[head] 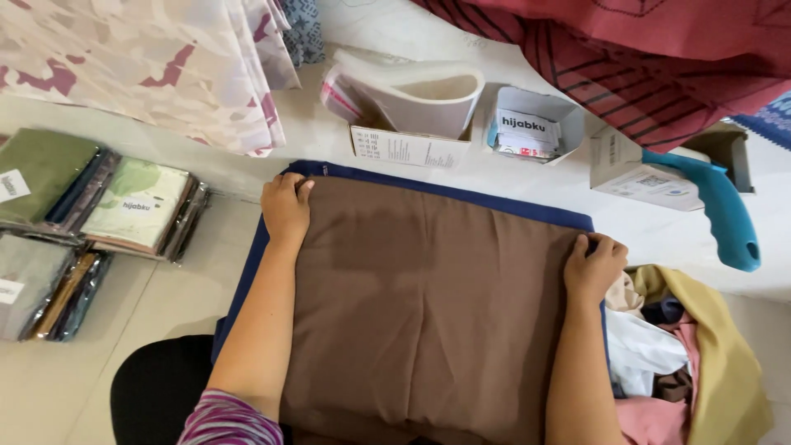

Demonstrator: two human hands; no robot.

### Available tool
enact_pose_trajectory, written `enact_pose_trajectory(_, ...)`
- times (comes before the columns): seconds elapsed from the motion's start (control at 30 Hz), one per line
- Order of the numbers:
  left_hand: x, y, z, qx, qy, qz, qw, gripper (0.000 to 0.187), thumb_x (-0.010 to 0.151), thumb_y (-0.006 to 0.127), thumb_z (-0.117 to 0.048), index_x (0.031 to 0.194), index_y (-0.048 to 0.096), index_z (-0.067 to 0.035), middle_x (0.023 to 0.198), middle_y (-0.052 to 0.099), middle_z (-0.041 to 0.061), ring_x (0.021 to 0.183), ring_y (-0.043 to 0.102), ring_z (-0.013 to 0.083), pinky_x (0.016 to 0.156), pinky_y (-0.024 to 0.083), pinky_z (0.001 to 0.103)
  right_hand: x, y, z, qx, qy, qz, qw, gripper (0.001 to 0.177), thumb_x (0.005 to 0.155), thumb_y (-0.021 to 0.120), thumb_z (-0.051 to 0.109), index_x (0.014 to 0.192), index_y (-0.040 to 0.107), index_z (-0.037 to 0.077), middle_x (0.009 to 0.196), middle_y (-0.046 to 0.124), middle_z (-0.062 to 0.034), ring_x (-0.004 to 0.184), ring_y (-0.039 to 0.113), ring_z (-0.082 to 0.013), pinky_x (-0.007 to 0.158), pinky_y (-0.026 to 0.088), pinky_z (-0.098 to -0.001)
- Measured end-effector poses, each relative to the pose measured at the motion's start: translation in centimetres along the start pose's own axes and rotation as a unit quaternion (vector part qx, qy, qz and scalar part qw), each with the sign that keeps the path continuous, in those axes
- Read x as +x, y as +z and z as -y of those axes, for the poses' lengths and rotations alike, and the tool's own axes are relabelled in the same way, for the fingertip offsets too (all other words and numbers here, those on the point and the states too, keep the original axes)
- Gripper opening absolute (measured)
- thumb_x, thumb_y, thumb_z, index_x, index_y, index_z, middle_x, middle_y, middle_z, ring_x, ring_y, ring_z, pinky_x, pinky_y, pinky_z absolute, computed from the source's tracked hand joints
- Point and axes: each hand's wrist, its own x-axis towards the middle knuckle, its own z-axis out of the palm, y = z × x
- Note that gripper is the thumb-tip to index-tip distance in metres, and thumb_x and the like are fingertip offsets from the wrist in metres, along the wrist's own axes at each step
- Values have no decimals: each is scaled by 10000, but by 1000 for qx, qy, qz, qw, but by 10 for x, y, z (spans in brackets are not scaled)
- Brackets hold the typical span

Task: Unfolding, cleaning with a lint roller, and folding a brown garment.

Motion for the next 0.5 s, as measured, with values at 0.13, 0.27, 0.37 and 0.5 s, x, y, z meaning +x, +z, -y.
enact_pose_trajectory(0.13,3,5,5,-35,-10,15,999,183,986,731,-320,1007,720,-138,886,663,87,868,652,335,797,534,454,0,2,-2,-6,-12,-22,1000,208,918,839,193,1015,658,162,1123,550,-60,996,619,-377,813,526,-487)
enact_pose_trajectory(0.27,2,3,6,-75,-42,30,996,137,1010,730,-284,1038,746,-150,919,694,75,902,665,322,837,537,445,0,-8,4,38,-25,-50,998,150,971,806,147,1018,665,132,960,650,-102,903,664,-406,793,521,-522)
enact_pose_trajectory(0.37,7,4,9,-113,-47,43,992,132,1013,720,-248,1061,752,-129,939,707,136,925,667,392,857,539,491,0,-19,14,95,34,-49,994,120,1000,806,162,1009,687,161,902,742,-48,869,725,-340,781,538,-422)
enact_pose_trajectory(0.5,28,9,9,-144,-72,44,986,133,1025,713,-224,1079,758,-111,942,719,156,923,683,405,854,541,502,26,-28,13,87,43,-50,994,138,992,820,140,992,688,179,884,752,-16,837,740,-285,784,548,-380)
